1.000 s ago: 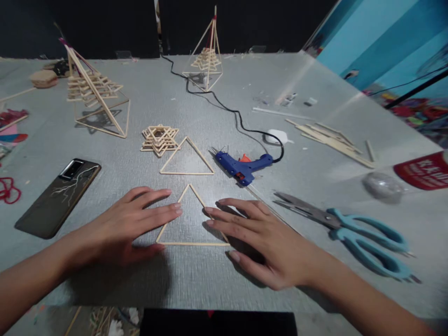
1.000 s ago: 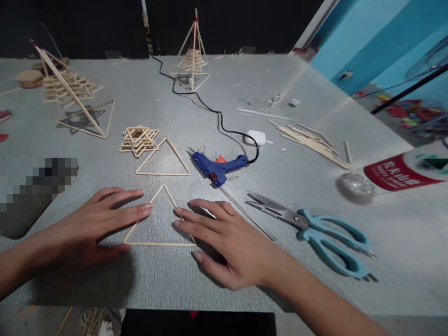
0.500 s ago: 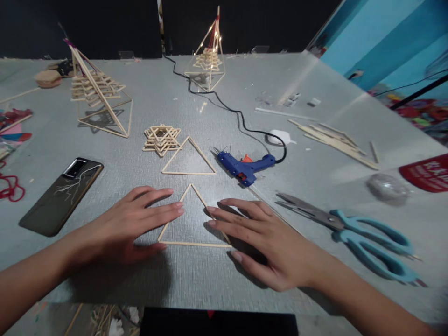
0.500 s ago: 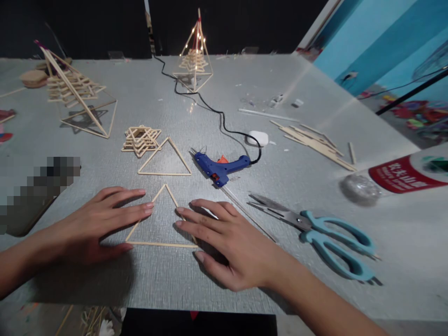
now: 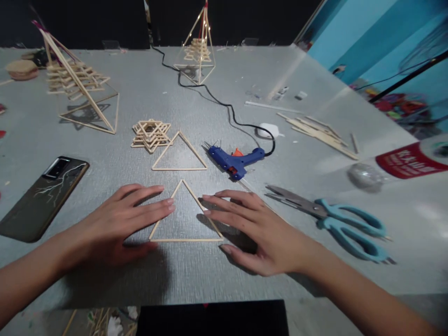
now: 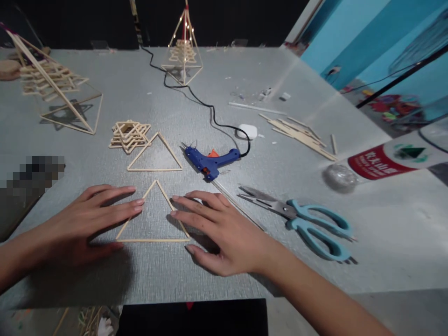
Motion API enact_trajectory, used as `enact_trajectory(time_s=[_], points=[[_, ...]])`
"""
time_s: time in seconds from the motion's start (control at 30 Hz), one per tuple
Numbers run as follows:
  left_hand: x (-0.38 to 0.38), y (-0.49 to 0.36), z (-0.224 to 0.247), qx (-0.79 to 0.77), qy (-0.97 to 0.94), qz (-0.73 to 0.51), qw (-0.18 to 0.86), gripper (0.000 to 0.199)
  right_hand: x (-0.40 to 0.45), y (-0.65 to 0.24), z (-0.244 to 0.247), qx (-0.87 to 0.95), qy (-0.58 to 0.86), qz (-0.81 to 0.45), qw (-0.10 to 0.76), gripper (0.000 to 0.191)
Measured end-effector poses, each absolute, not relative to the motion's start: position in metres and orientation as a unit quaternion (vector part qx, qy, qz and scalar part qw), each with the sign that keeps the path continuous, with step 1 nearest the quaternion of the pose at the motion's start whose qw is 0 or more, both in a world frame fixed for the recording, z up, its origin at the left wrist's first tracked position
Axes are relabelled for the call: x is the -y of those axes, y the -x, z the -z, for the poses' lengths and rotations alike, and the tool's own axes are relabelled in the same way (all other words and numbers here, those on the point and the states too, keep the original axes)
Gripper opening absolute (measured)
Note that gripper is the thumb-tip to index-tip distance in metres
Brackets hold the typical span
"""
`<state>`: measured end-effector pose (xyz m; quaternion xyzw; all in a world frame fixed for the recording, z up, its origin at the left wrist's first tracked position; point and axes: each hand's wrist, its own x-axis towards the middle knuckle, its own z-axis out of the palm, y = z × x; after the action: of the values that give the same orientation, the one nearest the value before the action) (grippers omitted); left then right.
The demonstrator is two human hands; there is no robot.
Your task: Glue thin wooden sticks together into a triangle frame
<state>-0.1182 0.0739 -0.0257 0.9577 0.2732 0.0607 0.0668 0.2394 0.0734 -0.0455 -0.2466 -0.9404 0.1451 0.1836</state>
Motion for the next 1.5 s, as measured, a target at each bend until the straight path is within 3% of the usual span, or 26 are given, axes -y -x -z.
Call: enact_trajectory(time_s=[1.5], points=[[-0.0741,0.1163,0.0263,-0.275,-0.956,-0.065,0.075,0.072,-0.0732,-0.2396,0.0461,0.938,0.248,-0.144,0.194,0.061]])
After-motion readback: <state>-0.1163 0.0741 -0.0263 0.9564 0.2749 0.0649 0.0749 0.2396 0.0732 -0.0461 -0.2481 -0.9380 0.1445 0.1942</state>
